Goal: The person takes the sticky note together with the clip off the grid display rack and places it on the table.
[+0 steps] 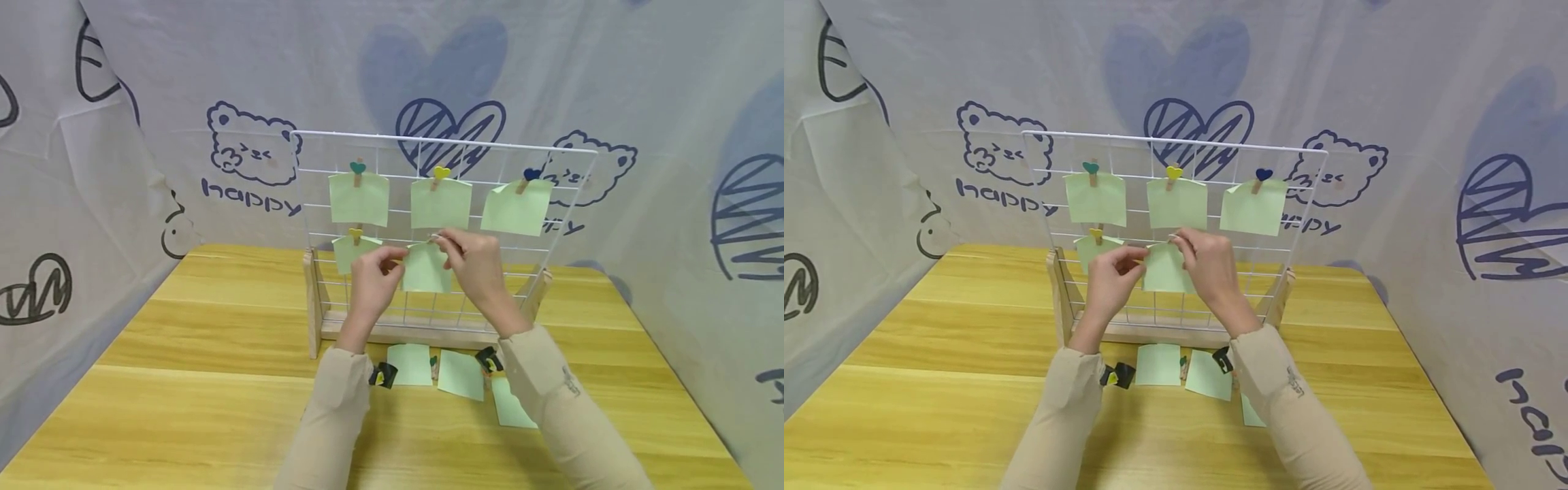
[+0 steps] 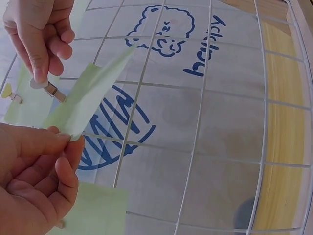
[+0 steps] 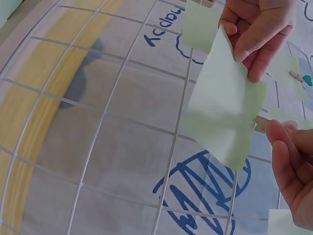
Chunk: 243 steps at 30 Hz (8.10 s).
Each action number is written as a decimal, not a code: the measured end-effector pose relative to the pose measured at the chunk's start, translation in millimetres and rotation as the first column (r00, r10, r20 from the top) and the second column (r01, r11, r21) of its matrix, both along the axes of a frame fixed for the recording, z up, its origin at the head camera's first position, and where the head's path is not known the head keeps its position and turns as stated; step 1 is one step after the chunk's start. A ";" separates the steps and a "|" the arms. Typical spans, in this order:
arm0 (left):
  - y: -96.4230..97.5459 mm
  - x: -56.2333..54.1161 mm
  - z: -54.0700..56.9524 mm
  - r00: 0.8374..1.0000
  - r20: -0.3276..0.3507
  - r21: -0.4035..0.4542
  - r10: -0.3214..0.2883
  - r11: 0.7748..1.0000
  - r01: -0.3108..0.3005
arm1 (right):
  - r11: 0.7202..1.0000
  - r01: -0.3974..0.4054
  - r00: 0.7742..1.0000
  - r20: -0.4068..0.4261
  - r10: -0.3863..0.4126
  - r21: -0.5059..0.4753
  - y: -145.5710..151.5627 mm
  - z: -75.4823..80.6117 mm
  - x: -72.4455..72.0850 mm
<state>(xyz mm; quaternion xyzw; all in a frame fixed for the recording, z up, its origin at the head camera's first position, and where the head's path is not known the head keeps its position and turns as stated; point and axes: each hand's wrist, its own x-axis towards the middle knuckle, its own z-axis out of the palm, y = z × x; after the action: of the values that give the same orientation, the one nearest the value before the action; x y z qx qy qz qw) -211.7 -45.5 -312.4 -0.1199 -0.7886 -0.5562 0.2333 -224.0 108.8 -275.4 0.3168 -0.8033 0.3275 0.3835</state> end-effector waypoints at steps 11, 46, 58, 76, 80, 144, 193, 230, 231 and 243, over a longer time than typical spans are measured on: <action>-8.9 9.0 -2.2 1.000 0.001 -0.008 -0.003 1.000 0.003 | 0.993 -0.036 0.998 0.048 0.041 -0.112 4.0 0.9 4.3; -33.2 25.6 -31.3 0.995 0.095 0.059 0.036 0.997 -0.041 | 0.988 0.027 0.885 0.464 0.046 -0.149 -0.6 -33.4 20.4; -47.8 32.4 -43.2 0.988 0.124 0.035 0.090 0.995 -0.095 | 0.994 0.008 0.882 0.469 0.045 -0.111 -9.0 -55.2 21.4; -68.7 34.6 -62.0 0.952 0.275 0.011 0.134 0.990 -0.143 | 0.976 0.004 0.763 0.632 0.137 -0.216 -31.0 -93.1 22.8; -73.2 34.6 -66.0 0.948 0.289 0.010 0.136 0.989 -0.145 | 0.968 -0.001 0.727 0.665 0.172 -0.250 -34.2 -100.7 20.6; -95.8 34.5 -108.6 0.819 0.570 -0.151 0.061 0.988 0.032 | 0.997 -0.064 0.321 0.946 0.052 -0.033 -61.5 -148.4 9.5; -90.6 31.9 -93.6 0.859 0.507 -0.259 0.079 0.964 0.064 | 0.962 -0.202 0.423 0.902 -0.083 0.183 -54.0 -128.5 5.5; -79.9 6.9 -15.6 0.939 0.330 -0.363 0.098 0.931 0.031 | 0.936 -0.196 0.648 0.755 -0.101 0.293 -73.9 -20.0 -1.0; -79.4 6.9 -13.9 0.940 0.327 -0.364 0.100 0.931 0.028 | 0.938 -0.190 0.651 0.752 -0.101 0.290 -73.9 -17.6 -1.3; -80.3 8.3 1.3 0.951 0.291 -0.329 0.108 0.944 -0.006 | 0.967 -0.141 0.725 0.687 -0.044 0.211 -72.2 0.2 -2.4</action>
<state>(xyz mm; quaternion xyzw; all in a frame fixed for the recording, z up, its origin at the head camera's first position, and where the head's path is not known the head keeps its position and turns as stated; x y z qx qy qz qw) -203.3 -125.7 -311.1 -0.0461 -0.8988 -0.4237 0.1021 -226.4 36.6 -275.2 0.2397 -0.9137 0.3281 0.0077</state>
